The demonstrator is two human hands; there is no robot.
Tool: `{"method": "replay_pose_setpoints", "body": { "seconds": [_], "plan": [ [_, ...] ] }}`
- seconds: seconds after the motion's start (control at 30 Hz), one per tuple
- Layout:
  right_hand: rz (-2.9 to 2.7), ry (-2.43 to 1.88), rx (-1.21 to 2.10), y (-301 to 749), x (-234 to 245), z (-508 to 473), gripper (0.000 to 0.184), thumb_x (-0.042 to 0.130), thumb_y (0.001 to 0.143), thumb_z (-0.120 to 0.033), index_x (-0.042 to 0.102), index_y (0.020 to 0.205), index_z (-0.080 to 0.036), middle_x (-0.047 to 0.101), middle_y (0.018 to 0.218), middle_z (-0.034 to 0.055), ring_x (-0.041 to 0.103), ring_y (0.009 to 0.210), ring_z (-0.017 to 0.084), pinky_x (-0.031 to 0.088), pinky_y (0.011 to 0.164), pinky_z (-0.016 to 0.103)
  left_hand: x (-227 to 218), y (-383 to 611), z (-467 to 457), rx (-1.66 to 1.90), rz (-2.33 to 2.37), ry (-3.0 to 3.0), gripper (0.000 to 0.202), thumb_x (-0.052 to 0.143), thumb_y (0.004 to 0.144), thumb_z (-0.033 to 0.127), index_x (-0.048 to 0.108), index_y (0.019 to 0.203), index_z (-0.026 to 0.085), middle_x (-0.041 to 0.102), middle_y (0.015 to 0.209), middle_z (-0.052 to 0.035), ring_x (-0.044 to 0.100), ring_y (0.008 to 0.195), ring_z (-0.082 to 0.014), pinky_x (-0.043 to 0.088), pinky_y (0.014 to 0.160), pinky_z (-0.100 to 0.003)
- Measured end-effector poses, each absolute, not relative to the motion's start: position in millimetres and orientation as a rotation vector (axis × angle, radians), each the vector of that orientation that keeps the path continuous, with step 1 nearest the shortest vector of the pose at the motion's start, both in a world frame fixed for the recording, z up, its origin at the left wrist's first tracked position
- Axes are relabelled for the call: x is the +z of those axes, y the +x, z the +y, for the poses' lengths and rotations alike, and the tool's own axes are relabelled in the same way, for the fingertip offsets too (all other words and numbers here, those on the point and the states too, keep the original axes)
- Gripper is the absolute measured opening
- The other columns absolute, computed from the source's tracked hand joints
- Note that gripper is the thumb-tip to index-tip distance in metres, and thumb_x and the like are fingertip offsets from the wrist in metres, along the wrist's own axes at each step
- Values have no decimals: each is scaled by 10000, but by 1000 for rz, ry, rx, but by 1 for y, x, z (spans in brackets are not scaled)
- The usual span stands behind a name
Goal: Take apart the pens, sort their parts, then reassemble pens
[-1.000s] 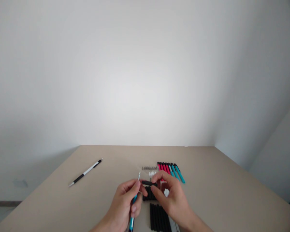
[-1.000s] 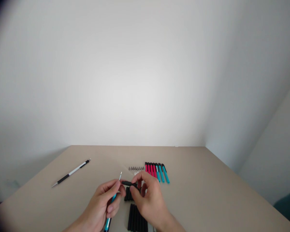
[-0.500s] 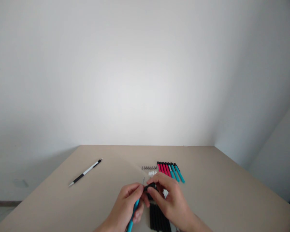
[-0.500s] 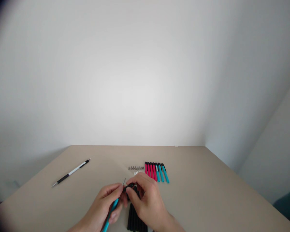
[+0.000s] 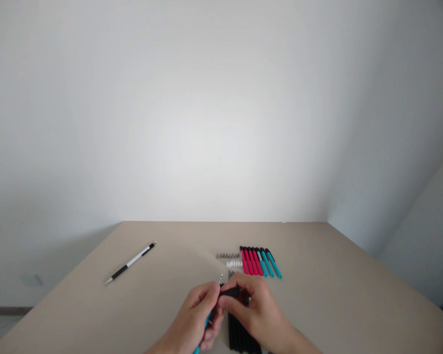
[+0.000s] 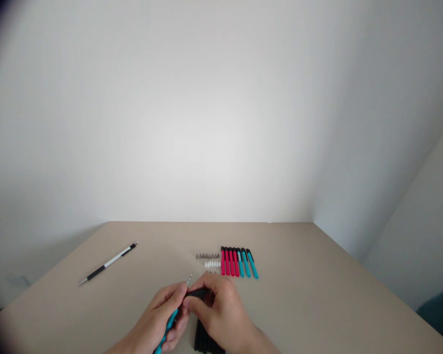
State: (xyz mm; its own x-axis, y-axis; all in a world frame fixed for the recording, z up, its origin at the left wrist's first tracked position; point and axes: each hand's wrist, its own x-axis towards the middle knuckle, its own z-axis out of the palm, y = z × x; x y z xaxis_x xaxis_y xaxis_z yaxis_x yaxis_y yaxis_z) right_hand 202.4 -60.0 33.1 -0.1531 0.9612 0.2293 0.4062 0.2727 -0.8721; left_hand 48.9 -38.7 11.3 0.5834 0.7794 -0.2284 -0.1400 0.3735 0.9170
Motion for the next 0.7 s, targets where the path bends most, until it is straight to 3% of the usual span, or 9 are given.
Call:
{"method": "replay_pose_setpoints", "body": {
  "seconds": [0.7],
  "plan": [
    [-1747,-1229,657,197,39,-67,87,646,764,-236,692,728,-171,617,620,5,527,572,121,360,536,211,15,47,-43,803,809,1030,597,554,681,719,316,534,192,255,373,109,203,272,-12,163,277,-137]
  ]
}}
